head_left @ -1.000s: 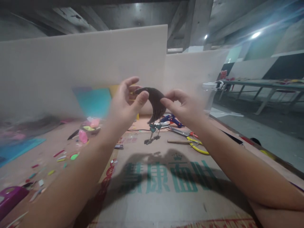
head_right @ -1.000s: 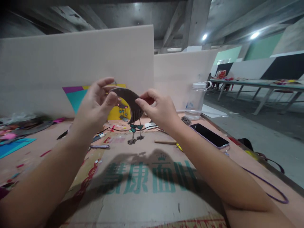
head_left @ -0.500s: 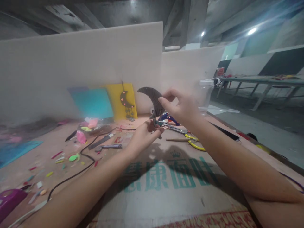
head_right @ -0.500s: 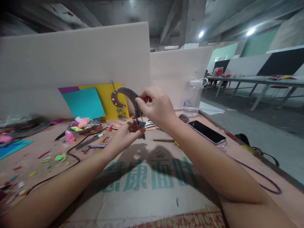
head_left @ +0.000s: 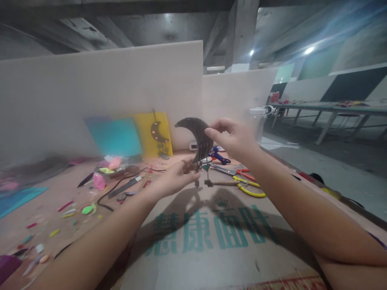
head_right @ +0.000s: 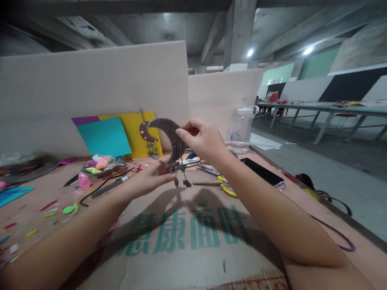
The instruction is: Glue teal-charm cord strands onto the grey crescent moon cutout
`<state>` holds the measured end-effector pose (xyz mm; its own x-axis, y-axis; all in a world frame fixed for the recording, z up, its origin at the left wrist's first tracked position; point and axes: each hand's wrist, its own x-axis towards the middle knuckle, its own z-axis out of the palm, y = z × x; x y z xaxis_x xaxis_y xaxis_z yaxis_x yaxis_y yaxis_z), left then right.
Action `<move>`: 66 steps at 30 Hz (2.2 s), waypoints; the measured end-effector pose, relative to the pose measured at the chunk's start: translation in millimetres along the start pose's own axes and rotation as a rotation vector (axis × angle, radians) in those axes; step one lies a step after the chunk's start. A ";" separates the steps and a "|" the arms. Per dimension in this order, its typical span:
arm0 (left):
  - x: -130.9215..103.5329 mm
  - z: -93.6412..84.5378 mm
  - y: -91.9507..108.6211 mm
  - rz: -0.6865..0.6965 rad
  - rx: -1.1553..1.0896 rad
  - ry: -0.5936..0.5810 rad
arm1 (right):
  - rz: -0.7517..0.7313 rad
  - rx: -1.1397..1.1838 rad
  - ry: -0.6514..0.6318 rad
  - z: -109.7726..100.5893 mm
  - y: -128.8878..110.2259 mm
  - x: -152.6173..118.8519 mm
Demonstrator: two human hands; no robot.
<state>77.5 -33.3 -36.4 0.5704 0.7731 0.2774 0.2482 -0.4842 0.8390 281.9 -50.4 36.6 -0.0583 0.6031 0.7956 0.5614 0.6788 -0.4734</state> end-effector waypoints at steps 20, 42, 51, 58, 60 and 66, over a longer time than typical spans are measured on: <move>-8.8 -12.0 24.1 0.012 0.089 0.348 | 0.022 0.156 -0.194 8.3 -0.8 -6.5; -9.4 -20.5 32.4 0.016 0.150 0.456 | 0.208 0.284 -0.483 13.4 9.1 -6.9; -10.9 -27.5 36.0 -0.027 0.227 0.481 | 0.232 0.224 -0.138 -0.8 14.5 7.5; -8.6 -38.7 31.7 0.021 0.156 0.486 | 0.193 0.175 -0.131 -1.9 7.6 4.4; -8.8 -41.0 31.4 0.036 0.141 0.492 | 0.194 0.185 -0.194 1.1 8.7 3.5; -11.9 -46.0 33.2 0.041 0.125 0.499 | 0.262 0.215 -0.292 4.4 1.8 -0.4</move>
<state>42.9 -39.7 9.7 0.1460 0.8391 0.5241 0.3422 -0.5399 0.7690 279.3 -47.6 33.7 -0.1848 0.8386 0.5125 0.4054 0.5401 -0.7375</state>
